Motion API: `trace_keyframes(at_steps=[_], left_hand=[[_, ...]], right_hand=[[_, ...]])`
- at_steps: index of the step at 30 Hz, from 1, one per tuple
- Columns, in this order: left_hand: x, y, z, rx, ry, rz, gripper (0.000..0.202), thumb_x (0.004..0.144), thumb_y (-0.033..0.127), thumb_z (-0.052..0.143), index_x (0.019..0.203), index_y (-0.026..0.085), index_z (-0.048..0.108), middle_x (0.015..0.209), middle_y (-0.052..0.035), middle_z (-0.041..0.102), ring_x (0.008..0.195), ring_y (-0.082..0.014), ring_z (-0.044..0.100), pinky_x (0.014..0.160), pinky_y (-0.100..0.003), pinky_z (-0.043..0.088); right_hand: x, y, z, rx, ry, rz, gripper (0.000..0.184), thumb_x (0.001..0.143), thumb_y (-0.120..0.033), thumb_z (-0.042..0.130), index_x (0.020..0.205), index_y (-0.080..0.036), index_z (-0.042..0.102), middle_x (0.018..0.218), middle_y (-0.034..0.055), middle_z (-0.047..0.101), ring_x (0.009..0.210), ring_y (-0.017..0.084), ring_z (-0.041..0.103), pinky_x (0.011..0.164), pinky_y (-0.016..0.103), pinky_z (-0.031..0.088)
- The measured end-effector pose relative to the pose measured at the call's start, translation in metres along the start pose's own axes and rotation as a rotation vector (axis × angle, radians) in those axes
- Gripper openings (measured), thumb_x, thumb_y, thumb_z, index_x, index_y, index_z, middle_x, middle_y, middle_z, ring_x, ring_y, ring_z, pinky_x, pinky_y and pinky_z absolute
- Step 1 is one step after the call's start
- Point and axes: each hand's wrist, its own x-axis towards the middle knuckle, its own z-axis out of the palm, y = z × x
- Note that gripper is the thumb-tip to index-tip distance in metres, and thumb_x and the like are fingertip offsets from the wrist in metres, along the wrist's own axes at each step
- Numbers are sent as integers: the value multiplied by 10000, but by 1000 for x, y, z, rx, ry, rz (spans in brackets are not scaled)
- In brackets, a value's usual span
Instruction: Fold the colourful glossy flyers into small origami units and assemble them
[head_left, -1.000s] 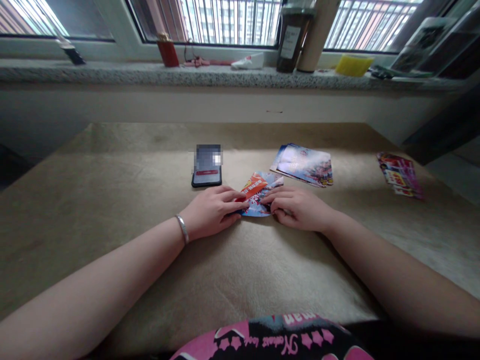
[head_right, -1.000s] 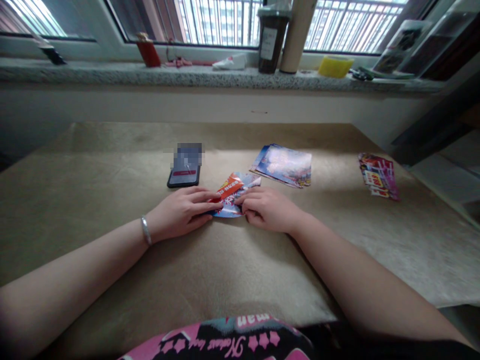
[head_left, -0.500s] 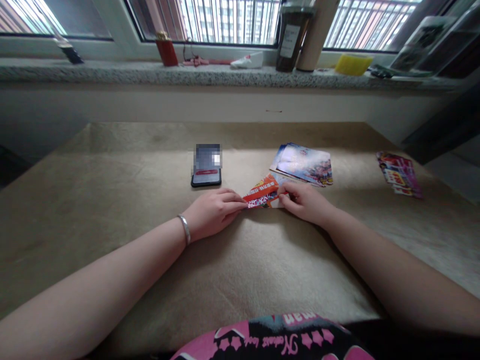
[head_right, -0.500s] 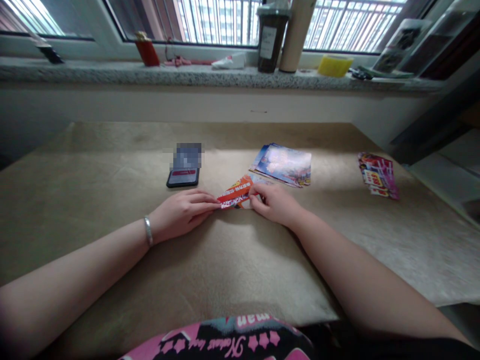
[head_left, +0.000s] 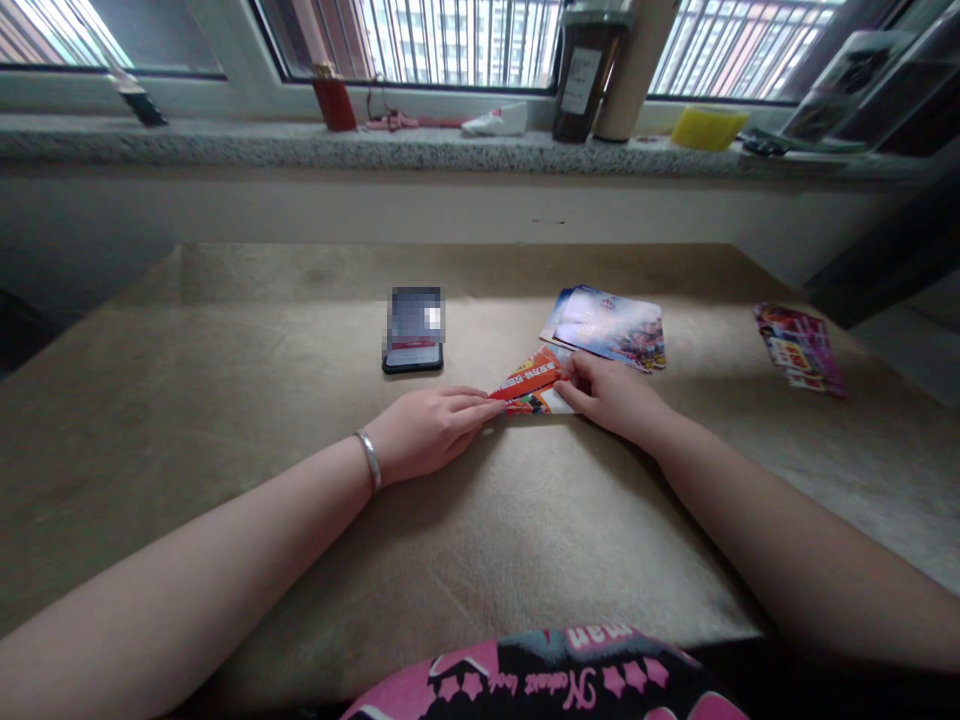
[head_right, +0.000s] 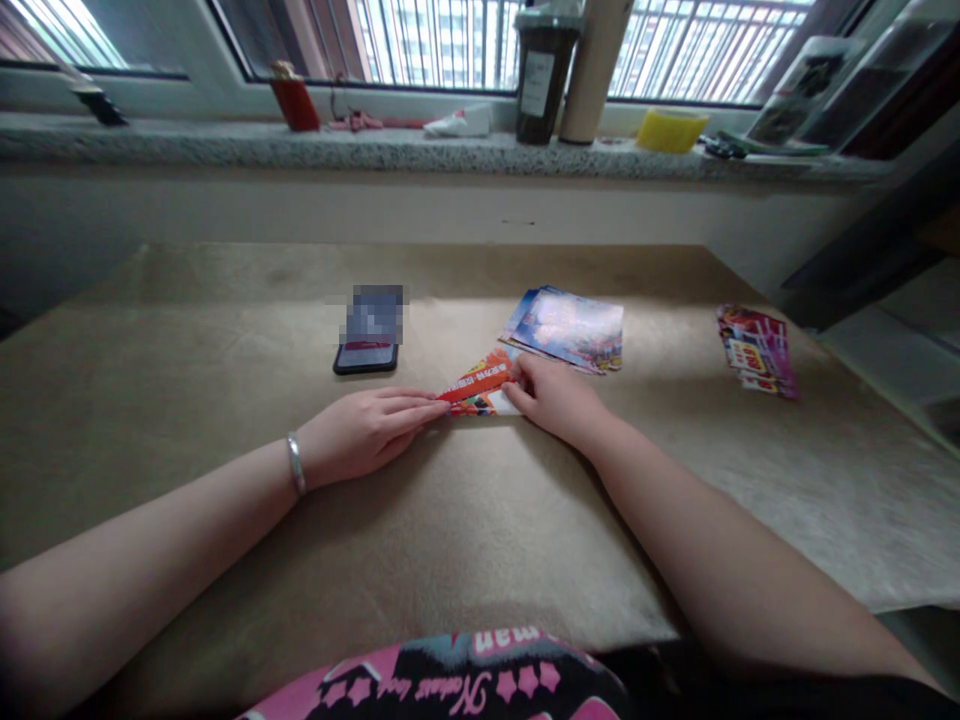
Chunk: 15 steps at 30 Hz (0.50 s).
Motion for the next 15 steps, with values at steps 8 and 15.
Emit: trace_keyframes(at_steps=[8,15], left_hand=[[3,5,-1,69,-1,16,305,906,166,434,1150,139,614,1123,-96,662,1009,-193,629,847,-345,566],[3,8,1,17,3,8,335,896,183,431,1195,115,568,1115,-128,655,1029,-193,618,859,-344,558]], right_hand=[[1,-4,2,-147,5,-4,145,847,-330,493,790,-198,518,750,41,636,612,152,545,537,251,328],[0,-3,-1,-280,29,14,156,871,-339,477,828,-204,543,745,54,654,632,182,567,522,267,305]])
